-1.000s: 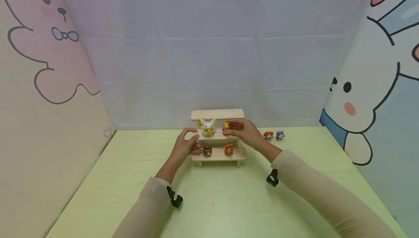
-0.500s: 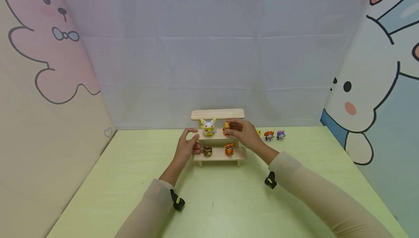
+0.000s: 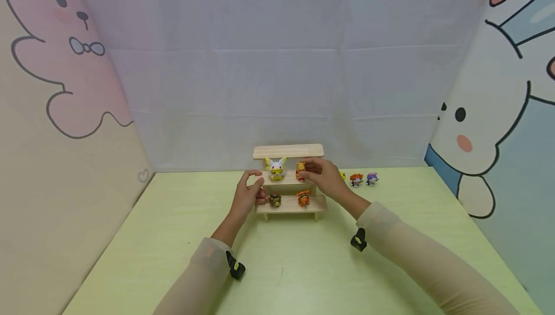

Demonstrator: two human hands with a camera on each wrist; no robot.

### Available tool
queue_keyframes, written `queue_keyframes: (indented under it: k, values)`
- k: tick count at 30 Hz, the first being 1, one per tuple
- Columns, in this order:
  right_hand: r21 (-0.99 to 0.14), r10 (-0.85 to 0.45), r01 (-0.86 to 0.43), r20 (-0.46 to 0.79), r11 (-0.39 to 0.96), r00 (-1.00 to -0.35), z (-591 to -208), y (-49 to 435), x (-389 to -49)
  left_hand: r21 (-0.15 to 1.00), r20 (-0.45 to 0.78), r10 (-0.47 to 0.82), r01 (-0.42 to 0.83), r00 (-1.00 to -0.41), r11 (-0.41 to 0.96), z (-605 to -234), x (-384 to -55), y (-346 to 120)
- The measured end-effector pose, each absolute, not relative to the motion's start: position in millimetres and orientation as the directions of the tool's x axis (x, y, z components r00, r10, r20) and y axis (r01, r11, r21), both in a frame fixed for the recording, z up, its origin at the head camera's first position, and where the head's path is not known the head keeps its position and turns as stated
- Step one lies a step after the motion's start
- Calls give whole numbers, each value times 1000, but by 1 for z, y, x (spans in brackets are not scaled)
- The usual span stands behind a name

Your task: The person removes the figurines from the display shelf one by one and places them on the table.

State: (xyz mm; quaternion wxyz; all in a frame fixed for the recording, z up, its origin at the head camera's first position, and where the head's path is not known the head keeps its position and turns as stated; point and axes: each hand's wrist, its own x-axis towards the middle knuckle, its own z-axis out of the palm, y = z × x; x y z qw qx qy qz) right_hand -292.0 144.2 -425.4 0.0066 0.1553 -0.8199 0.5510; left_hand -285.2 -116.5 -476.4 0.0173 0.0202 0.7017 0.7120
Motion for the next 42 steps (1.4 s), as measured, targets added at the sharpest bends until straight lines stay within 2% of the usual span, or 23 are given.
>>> queue_keyframes:
  k: [12,19,42]
  values:
    - [-897,-280,-260,163,357,-946,-419,160,-284,1000,-3,51,-4,-999,-15,-472,-284,-116]
    - [-917,-269,-251,169,309,-948,-420,174,-281,1000,-2,57,-3,-998,-18,-474,-285,-117]
    - [-899,-222,-212,134,382,-966,-427,230,-272,1000,7,50,6,-999,-18,-472,-283,-116]
